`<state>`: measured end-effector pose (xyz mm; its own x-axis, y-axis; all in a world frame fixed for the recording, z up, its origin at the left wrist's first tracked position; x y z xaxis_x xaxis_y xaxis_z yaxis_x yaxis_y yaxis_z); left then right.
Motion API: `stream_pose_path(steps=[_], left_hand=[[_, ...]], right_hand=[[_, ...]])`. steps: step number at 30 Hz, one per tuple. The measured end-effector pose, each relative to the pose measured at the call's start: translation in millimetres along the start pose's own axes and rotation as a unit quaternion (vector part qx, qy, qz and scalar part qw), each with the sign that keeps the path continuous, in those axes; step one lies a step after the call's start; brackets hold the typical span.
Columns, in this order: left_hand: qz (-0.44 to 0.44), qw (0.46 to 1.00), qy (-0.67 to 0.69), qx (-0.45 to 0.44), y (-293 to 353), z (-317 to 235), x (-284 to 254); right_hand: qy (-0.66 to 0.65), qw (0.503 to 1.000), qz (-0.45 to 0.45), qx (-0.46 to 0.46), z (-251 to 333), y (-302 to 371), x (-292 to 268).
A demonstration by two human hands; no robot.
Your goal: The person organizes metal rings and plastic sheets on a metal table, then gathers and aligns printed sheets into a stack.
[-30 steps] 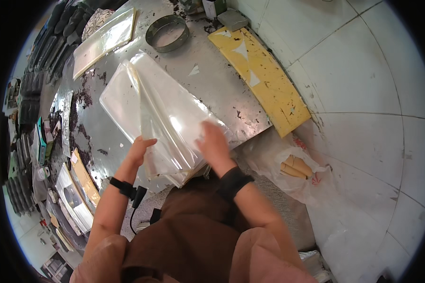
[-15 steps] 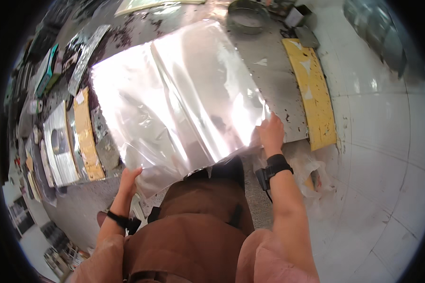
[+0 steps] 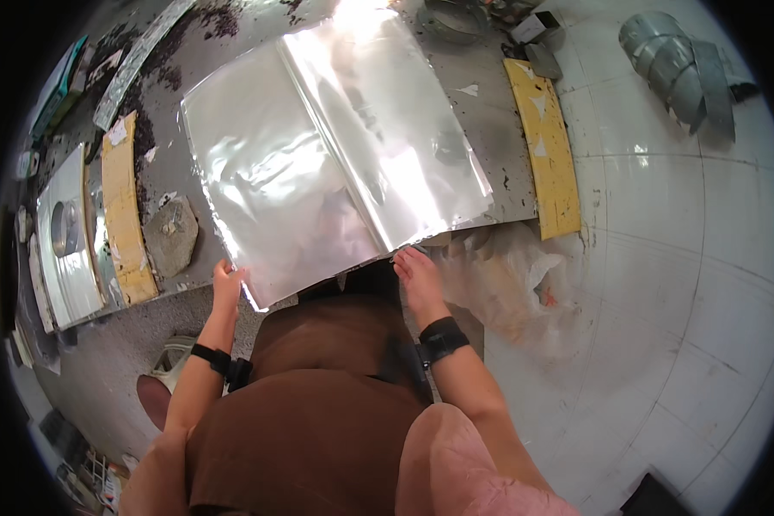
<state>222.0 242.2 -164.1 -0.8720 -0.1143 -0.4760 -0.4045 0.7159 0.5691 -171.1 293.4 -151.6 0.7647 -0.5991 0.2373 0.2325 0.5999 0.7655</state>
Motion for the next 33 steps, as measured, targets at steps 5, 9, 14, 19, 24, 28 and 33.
stream_pose_path(steps=[5, 9, 14, 19, 24, 28, 33], left_hand=[[0.127, 0.959, -0.149, 0.207, 5.4, -77.3, -1.1], [0.263, 0.909, -0.154, 0.284, 32.8, -159.8, 74.3], [0.292, 0.903, -0.148, 0.278, 7.1, -163.5, 186.3], [0.222, 0.909, -0.210, 0.283, -12.0, -159.9, 208.4], [0.262, 0.904, -0.255, 0.220, -13.0, -168.3, 208.3], [0.316, 0.905, -0.222, 0.178, -20.0, -170.2, 203.7], [0.394, 0.914, -0.093, 0.011, -10.1, -185.7, 156.8]], right_hand=[[-0.096, 0.995, -0.027, 0.001, -4.2, -4.7, 10.1], [-0.152, 0.987, -0.044, 0.011, 0.2, -6.2, 8.5], [-0.233, 0.971, 0.007, 0.044, 2.5, -5.8, 19.3], [-0.144, 0.985, 0.027, 0.095, 25.8, -13.4, 19.2], [-0.090, 0.995, 0.028, -0.029, 67.0, -78.7, -22.1], [0.159, 0.984, -0.036, -0.076, 137.7, -72.8, 6.5], [0.385, 0.841, 0.020, -0.380, 154.9, -0.7, 79.8]])
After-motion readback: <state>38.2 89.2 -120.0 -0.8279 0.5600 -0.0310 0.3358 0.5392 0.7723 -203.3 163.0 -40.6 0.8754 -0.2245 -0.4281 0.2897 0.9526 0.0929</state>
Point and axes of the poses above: each hand's wrist, its own y-axis away from the middle knuckle, its own x-axis out of the palm, z = x × y, the point moved 2 cm from there along -y, towards the middle knuckle
